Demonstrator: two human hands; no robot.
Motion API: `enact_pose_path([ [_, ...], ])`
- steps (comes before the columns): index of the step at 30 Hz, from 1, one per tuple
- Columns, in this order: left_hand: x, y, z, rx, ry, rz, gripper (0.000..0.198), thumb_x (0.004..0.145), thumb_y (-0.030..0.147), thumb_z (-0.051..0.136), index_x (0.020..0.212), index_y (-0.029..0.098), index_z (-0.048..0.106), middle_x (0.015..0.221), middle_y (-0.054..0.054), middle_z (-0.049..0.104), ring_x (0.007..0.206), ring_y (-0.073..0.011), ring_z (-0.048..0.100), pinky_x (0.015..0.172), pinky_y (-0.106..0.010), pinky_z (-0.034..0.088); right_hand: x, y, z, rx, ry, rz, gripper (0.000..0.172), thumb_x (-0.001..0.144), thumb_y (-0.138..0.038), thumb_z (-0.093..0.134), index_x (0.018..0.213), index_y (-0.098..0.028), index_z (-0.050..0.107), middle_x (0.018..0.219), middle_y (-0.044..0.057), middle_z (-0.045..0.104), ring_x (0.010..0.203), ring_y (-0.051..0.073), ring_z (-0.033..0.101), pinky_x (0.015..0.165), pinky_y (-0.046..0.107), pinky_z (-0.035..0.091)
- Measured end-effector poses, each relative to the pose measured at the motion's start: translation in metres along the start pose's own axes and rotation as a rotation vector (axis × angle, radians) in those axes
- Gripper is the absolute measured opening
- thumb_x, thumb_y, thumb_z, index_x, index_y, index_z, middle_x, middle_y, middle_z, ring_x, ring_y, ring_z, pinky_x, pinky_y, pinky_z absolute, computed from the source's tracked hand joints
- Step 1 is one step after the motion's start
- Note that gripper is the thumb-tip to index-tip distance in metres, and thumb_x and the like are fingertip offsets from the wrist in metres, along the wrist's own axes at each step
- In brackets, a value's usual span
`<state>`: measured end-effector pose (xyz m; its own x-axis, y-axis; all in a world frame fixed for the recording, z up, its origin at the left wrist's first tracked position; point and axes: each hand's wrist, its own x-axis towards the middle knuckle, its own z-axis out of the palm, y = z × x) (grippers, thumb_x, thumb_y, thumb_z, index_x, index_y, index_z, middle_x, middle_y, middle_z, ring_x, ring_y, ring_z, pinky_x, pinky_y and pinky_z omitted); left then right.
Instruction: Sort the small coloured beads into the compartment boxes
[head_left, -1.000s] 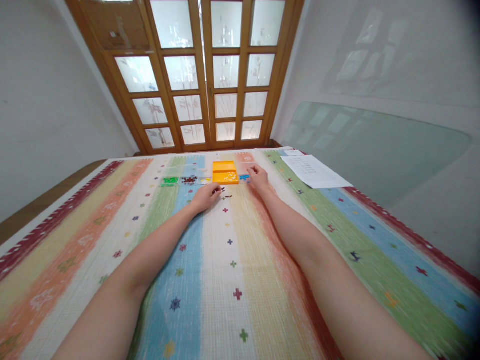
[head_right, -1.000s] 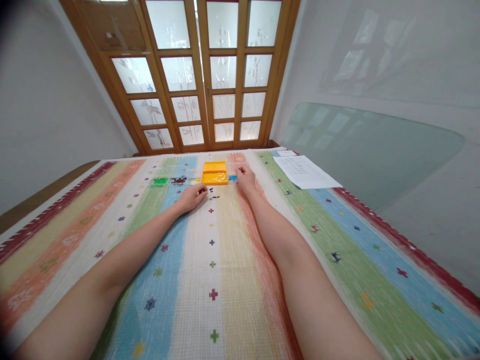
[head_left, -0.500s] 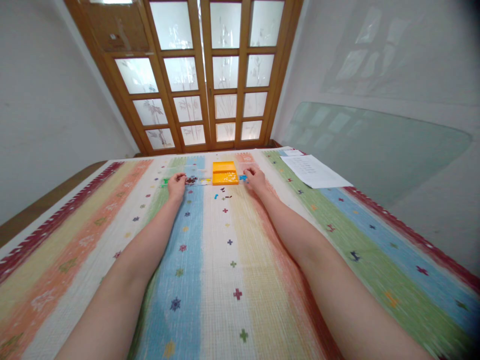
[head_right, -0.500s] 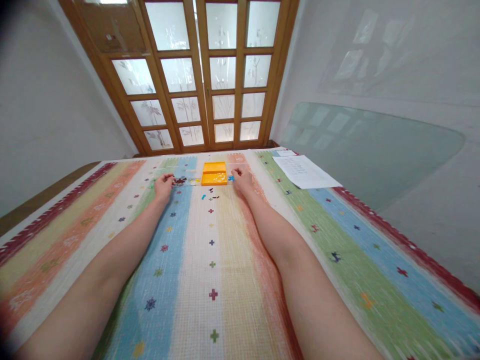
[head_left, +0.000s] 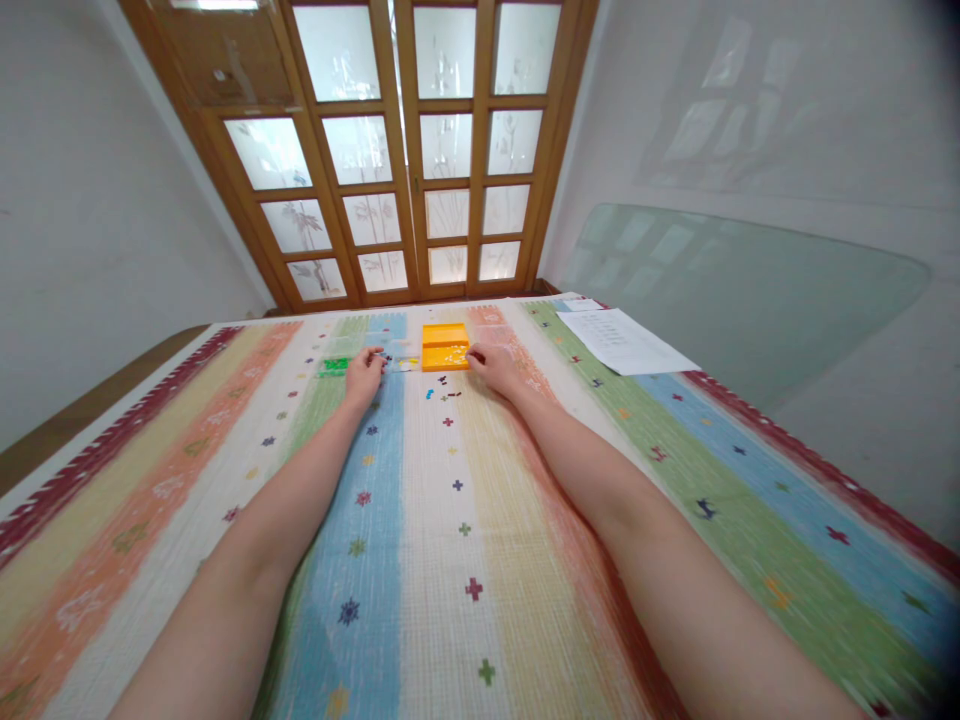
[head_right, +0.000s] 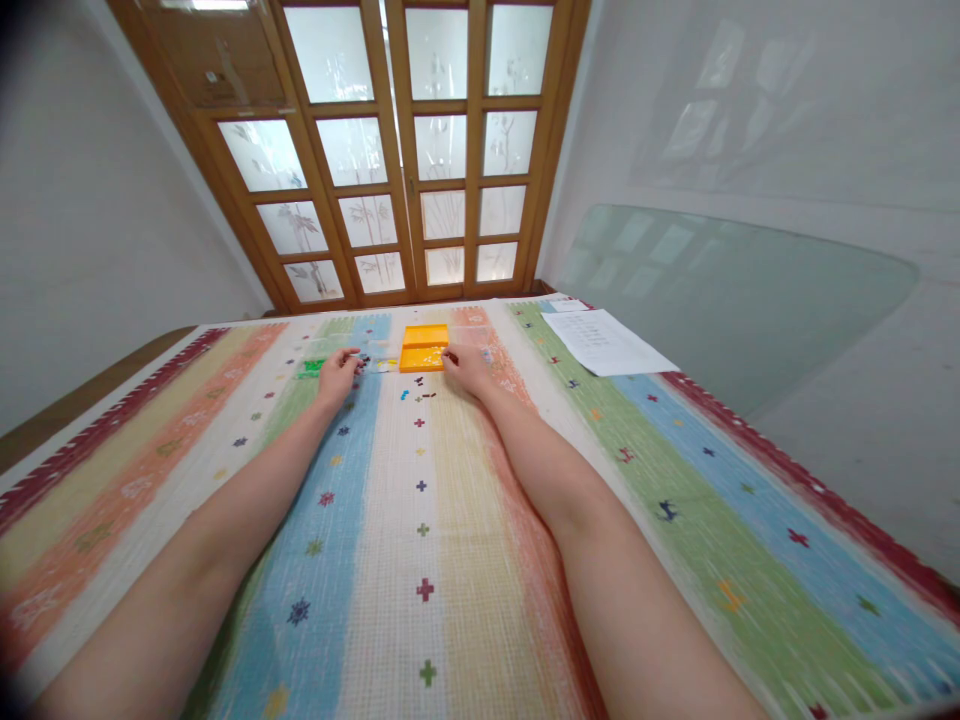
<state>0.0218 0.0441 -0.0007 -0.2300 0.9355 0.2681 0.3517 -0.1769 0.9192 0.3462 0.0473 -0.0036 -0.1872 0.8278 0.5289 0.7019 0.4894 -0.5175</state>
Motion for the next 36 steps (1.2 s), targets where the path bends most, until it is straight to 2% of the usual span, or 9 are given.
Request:
enact_pose_path([
  [5,-0.01,0.002,0.013,0.187,-0.152,0.245,0.039,0.094,0.026,0.058,0.131,0.019,0.068,0.098,-0.006,0.074,0.079,-0.0175,0.067,0.081,-0.03,0.055,-0.005,-0.022,-0.002,-0.078,-0.191,-0.095,0.02,0.093,-0.026,0.061,0.102,-0.024,0.079,0.096,0.005,0.079,0.083,0.022,0.067,0.076,0.03,0.046],
  [9,-0.021,0.007,0.02,0.33,-0.274,0.394,0.042,0.095,0.025,0.058,0.136,0.02,0.068,0.108,-0.006,0.076,0.086,-0.0188,0.069,0.089,-0.033,0.054,-0.009,-0.046,-0.008,-0.147,-0.302,-0.129,0.021,0.097,-0.025,0.062,0.107,-0.021,0.079,0.099,0.007,0.079,0.085,0.02,0.067,0.074,0.027,0.043],
  [12,-0.026,0.009,0.02,0.422,-0.336,0.443,0.036,0.095,0.025,0.057,0.127,0.021,0.073,0.111,-0.007,0.077,0.094,-0.0213,0.069,0.092,-0.034,0.054,-0.011,-0.06,-0.008,-0.125,-0.378,-0.149,0.022,0.098,-0.025,0.063,0.112,-0.02,0.079,0.099,0.007,0.079,0.085,0.019,0.067,0.074,0.026,0.042],
  [17,-0.026,0.012,0.018,0.522,-0.315,0.417,0.033,0.096,0.023,0.056,0.122,0.021,0.076,0.117,-0.008,0.078,0.103,-0.0243,0.07,0.099,-0.037,0.054,-0.014,-0.07,0.005,-0.099,-0.44,-0.246,0.026,0.099,-0.03,0.066,0.121,-0.021,0.077,0.106,0.007,0.079,0.09,0.02,0.068,0.078,0.027,0.043],
  [20,-0.028,0.015,0.017,0.54,-0.343,0.421,0.032,0.096,0.023,0.056,0.12,0.02,0.077,0.118,-0.008,0.078,0.104,-0.0245,0.07,0.099,-0.037,0.054,-0.014,-0.068,0.012,-0.116,-0.44,-0.3,0.025,0.1,-0.029,0.065,0.12,-0.022,0.077,0.113,0.008,0.078,0.099,0.022,0.069,0.085,0.029,0.045],
  [23,-0.032,0.019,0.019,0.556,-0.374,0.465,0.03,0.097,0.023,0.054,0.115,0.019,0.078,0.119,-0.009,0.078,0.106,-0.0246,0.07,0.099,-0.038,0.054,-0.013,-0.06,0.014,-0.175,-0.364,-0.259,0.024,0.101,-0.024,0.06,0.117,-0.021,0.078,0.116,0.01,0.077,0.106,0.024,0.068,0.089,0.031,0.046],
  [28,-0.041,0.032,0.023,0.65,-0.458,0.562,0.03,0.099,0.026,0.053,0.111,0.019,0.08,0.115,-0.01,0.078,0.109,-0.0262,0.07,0.1,-0.04,0.053,-0.008,-0.043,0.011,-0.237,-0.286,-0.163,0.023,0.099,-0.018,0.059,0.109,-0.019,0.079,0.111,0.01,0.078,0.102,0.024,0.068,0.087,0.031,0.046],
  [36,-0.067,0.054,0.034,0.721,-0.653,0.745,0.034,0.1,0.028,0.055,0.126,0.026,0.076,0.12,-0.008,0.077,0.11,-0.0254,0.07,0.098,-0.037,0.052,-0.006,-0.037,0.007,-0.22,-0.315,-0.174,0.02,0.1,-0.022,0.061,0.103,-0.02,0.08,0.105,0.008,0.079,0.096,0.023,0.068,0.083,0.03,0.046],
])
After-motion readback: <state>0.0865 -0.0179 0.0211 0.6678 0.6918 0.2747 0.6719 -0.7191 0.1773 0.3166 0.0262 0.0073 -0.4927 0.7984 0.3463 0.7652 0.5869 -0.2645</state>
